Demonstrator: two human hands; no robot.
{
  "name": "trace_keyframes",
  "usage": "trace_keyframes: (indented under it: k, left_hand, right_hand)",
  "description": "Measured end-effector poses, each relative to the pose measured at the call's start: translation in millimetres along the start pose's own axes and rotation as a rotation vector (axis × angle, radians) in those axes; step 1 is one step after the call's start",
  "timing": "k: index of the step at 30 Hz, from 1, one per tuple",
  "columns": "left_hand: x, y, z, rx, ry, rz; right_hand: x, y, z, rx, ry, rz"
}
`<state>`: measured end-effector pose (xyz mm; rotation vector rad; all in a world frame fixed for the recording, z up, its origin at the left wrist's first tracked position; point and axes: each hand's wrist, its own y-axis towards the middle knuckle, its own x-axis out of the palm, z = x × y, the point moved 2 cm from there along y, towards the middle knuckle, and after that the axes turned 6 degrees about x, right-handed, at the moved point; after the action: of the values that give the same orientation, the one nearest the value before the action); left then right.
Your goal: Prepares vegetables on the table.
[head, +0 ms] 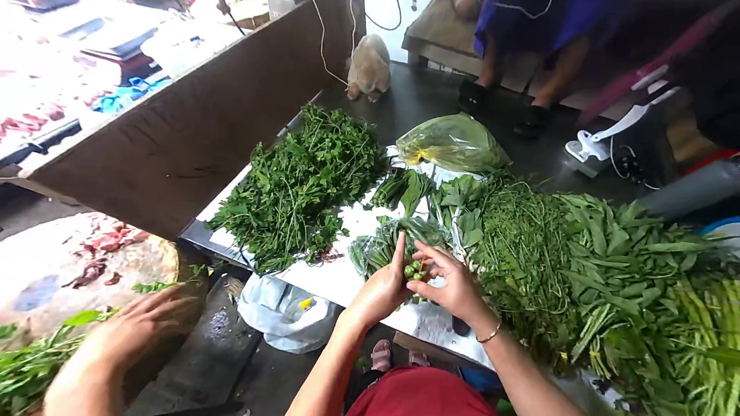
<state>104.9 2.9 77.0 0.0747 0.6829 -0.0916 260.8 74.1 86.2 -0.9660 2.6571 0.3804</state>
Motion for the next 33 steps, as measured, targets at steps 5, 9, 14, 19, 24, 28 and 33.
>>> trace_keyframes:
  k: [5,9,14,19,24,28,33]
  left_hand:
    - [5.8,-5.2,-8.2,-0.019,0.013,-0.022]
    - [15.6,-9.9,-16.6,-0.076,0.003,-0.069]
    - [30.8,-14.0,-27.0,-0.066,-0.038,-0.137]
    - [33.3,-12.6,-31.3,-0.059,-0.012,-0.106]
    - [29.7,-8.3,-27.1,-0.049,0.008,-0.108]
    - [27.8,-13.1,-33.5,-0.104,-0.069,-0.088]
    - [33.3,-17.8,-41.1,-0.174,-0.451,-0.025]
  right_hand:
    - [13.7,5.2,-0.7,-0.036,-0.230,-0.058]
    - [23.9,0.4,4.6,0.025,-0.268,-0.099]
    - [28.0,-10.3,22.8,0.160,-0.205,-0.123]
    - [24.4,-18.1,36.5,0.264,-0.133,-0.025]
    - [15.8,-15.5,36.2,0.274,-0.019,-0.003]
    - [-4.9,-26.1,78.6,0.530,-0.422,0.088]
    - [1.9,-40.3,140.4,0.867,-0.757,0.035]
